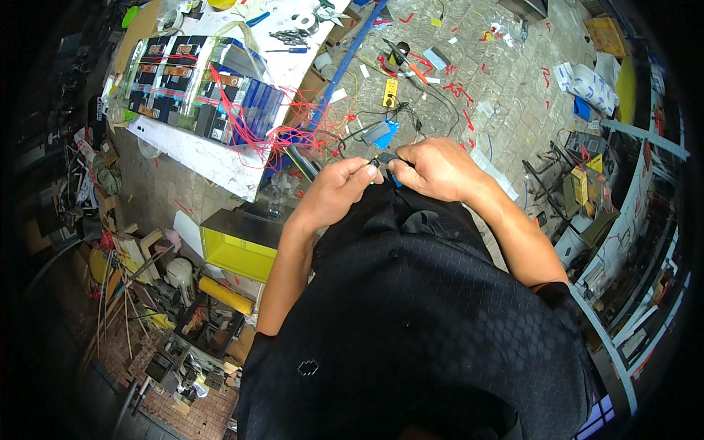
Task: The person strips the insulation from a blue cable using a utility knife, then uses pliers to crimp a metal connector onto the exposed wire end. The person works at a cluttered workbench with various tools and electronic components visible.
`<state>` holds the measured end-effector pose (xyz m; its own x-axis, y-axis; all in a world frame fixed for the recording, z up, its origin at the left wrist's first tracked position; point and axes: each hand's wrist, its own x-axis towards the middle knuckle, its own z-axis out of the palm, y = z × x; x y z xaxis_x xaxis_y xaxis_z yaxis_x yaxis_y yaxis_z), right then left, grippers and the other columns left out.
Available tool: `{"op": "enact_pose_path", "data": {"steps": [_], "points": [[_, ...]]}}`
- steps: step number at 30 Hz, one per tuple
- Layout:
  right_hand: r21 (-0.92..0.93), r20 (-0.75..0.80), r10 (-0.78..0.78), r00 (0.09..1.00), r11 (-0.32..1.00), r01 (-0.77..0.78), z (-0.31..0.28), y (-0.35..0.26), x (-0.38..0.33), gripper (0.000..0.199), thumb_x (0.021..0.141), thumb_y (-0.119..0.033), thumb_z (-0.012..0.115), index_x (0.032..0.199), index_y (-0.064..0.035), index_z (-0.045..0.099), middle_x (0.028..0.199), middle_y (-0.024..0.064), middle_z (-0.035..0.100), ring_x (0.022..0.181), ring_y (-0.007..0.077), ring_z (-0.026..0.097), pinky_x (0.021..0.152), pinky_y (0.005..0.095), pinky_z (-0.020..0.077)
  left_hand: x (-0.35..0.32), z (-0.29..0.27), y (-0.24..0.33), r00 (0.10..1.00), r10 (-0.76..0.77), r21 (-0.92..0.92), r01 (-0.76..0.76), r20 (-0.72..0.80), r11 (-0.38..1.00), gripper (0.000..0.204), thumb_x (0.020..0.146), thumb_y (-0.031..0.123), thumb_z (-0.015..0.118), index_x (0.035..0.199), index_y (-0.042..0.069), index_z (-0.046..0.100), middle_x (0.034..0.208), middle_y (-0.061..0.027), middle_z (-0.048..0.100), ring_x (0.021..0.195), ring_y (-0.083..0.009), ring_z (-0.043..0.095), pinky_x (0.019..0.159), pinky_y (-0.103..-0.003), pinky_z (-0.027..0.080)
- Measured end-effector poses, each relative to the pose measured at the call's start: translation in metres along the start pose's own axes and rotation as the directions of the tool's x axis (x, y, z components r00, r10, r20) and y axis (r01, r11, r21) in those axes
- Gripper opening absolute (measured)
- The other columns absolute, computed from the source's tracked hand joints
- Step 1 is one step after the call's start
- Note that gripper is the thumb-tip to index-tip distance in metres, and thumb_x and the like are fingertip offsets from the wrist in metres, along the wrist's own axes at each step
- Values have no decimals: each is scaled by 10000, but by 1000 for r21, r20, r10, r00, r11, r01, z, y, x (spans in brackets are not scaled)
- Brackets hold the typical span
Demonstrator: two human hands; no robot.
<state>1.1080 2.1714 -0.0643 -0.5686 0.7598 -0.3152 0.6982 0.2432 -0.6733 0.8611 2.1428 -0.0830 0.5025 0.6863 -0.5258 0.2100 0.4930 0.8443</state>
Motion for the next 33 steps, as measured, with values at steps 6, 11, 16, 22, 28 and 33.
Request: {"op": "enact_pose_path", "data": {"steps": [6,11,16,22,28,33], "points": [[6,2,12,1000,1000,-12,2,4,-1,371,968,-358,589,824,-24,665,723,235,641,722,479,634,644,577,479,1,1,0,1000,-13,37,14,-8,999,292,1088,282,558,1008,35,691,677,71,454,595,-38,400,541,-249,330],[-41,50,64,997,997,-62,-7,-2,-2,413,958,-418,579,838,-41,697,766,235,680,782,475,669,722,580,523,2,2,3,1000,1,60,-1,-9,998,278,1080,261,567,1003,31,702,701,69,474,622,-37,414,557,-246,342],[-32,60,39,997,999,-38,-10,0,-2,403,944,-404,578,798,-42,676,760,230,677,775,469,666,716,573,523,4,1,3,1000,-7,70,6,14,998,273,1077,255,571,1005,26,703,722,64,490,636,-40,422,568,-250,355],[-24,95,28,995,999,-25,-12,2,-3,409,947,-406,573,792,-39,669,761,225,677,777,464,669,709,565,523,4,1,0,999,34,87,-37,31,996,271,1075,253,574,1003,25,704,726,61,500,645,-39,431,577,-247,365],[-40,98,51,994,998,-47,-11,-1,-2,418,957,-410,565,798,-37,664,763,233,673,773,466,666,719,549,532,3,1,5,1000,5,79,-6,23,997,269,1074,252,577,1008,24,706,737,60,515,648,-39,440,580,-246,370],[220,162,-6,987,975,-30,4,22,1,430,1004,-392,549,792,-29,638,663,176,650,615,373,667,615,466,538,4,0,4,999,34,107,-37,29,994,265,1070,250,583,1022,22,710,749,57,529,656,-40,446,587,-250,379]]}}
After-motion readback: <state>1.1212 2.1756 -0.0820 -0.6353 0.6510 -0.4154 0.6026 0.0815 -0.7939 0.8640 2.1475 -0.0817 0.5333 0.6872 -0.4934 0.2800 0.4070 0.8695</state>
